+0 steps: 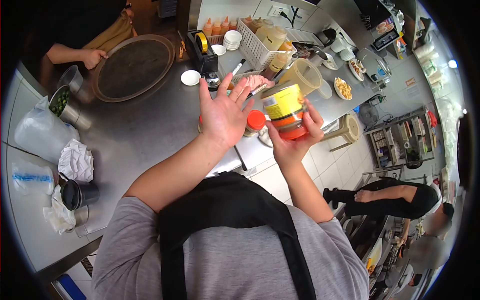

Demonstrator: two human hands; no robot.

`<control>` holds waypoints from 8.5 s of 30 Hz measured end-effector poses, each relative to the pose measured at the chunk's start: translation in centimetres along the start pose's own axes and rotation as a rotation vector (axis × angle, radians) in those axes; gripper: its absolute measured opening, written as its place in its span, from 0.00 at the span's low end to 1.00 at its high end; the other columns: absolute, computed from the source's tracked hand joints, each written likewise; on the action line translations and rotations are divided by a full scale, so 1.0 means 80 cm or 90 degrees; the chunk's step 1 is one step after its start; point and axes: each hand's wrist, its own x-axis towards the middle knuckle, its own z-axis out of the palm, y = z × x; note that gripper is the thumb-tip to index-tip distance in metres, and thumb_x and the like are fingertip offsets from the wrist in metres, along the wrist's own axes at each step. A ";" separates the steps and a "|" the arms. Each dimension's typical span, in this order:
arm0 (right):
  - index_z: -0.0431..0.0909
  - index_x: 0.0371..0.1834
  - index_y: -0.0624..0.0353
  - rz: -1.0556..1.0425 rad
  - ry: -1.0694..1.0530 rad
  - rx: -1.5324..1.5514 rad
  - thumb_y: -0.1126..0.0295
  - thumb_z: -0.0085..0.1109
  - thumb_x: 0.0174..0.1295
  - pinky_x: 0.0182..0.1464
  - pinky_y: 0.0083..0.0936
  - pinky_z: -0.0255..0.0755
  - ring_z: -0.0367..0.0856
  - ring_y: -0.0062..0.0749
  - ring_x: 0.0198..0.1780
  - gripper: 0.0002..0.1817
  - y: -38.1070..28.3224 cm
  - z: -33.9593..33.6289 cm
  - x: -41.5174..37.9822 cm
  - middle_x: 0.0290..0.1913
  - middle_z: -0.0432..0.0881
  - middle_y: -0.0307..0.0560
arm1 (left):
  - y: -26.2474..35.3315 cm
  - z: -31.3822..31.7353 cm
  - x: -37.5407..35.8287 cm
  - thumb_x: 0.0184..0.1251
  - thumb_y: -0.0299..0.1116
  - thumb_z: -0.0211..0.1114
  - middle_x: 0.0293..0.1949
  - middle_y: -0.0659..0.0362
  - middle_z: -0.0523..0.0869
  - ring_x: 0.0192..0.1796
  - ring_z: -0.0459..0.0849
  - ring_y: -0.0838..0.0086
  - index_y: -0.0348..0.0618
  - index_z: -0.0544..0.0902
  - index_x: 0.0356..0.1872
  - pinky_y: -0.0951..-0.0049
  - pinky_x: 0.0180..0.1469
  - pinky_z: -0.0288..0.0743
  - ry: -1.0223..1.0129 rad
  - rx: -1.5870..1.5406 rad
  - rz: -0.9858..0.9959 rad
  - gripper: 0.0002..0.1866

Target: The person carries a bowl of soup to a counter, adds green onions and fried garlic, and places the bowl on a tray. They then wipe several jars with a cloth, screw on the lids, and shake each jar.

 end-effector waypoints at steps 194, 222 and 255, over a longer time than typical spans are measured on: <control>0.58 0.67 0.66 0.348 -0.240 -0.119 0.69 0.81 0.37 0.63 0.39 0.67 0.70 0.52 0.59 0.52 0.151 -0.071 0.015 0.59 0.65 0.58 | -0.188 -0.144 0.097 0.72 0.37 0.58 0.62 0.53 0.74 0.64 0.72 0.64 0.45 0.71 0.69 0.66 0.65 0.67 -0.217 1.017 -0.027 0.25; 0.56 0.70 0.64 0.214 -0.284 -0.070 0.69 0.83 0.36 0.63 0.44 0.67 0.69 0.58 0.60 0.56 0.180 -0.063 0.005 0.60 0.67 0.61 | -0.161 -0.063 0.098 0.78 0.51 0.51 0.66 0.53 0.74 0.62 0.78 0.66 0.40 0.67 0.69 0.65 0.64 0.70 -0.020 0.682 0.056 0.30; 0.70 0.68 0.58 0.306 -0.087 0.061 0.64 0.49 0.76 0.68 0.31 0.63 0.76 0.38 0.61 0.21 0.127 -0.021 -0.009 0.59 0.78 0.50 | -0.155 -0.046 0.115 0.68 0.40 0.69 0.62 0.57 0.76 0.64 0.74 0.74 0.42 0.63 0.69 0.68 0.67 0.68 -0.114 0.670 0.089 0.34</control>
